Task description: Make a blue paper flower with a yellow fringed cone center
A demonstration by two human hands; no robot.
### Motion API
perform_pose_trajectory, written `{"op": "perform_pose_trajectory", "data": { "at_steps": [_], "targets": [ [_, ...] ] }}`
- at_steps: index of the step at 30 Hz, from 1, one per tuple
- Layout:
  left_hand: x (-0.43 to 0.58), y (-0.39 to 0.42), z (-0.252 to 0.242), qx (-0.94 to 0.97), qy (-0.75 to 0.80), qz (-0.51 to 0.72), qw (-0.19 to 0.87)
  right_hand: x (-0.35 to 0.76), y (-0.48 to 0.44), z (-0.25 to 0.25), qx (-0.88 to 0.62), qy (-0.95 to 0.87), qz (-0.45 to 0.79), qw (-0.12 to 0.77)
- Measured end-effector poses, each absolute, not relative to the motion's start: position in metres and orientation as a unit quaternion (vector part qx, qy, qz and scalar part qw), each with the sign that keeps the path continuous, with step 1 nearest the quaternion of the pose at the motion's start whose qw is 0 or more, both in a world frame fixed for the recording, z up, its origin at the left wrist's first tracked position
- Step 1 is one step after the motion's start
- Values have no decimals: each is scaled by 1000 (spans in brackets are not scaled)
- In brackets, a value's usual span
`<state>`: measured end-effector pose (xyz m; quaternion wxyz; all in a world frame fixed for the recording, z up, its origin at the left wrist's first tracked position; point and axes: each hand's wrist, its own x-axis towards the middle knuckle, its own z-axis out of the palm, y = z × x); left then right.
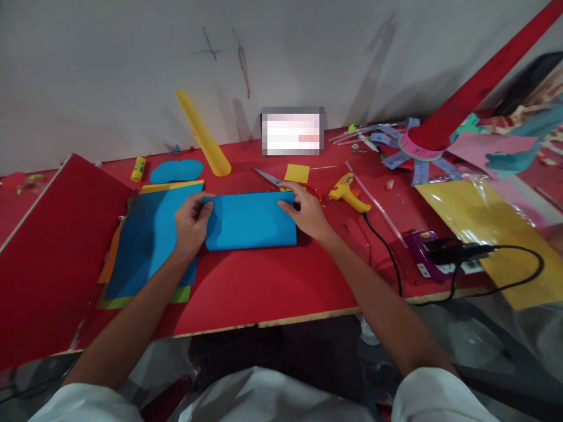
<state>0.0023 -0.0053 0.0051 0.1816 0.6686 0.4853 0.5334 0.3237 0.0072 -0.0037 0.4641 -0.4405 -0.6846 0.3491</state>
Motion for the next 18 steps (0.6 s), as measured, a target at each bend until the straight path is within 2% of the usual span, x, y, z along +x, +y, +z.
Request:
{"op": "perform_pose_trajectory", "data": {
  "at_steps": [7,18],
  "targets": [
    [6,-5,1,669,486,520,214,326,6,2,-446,-682,297,497],
    [9,-6,-3,651,475,548,223,331,12,-4,-428,-676,316,510]
  ]
}}
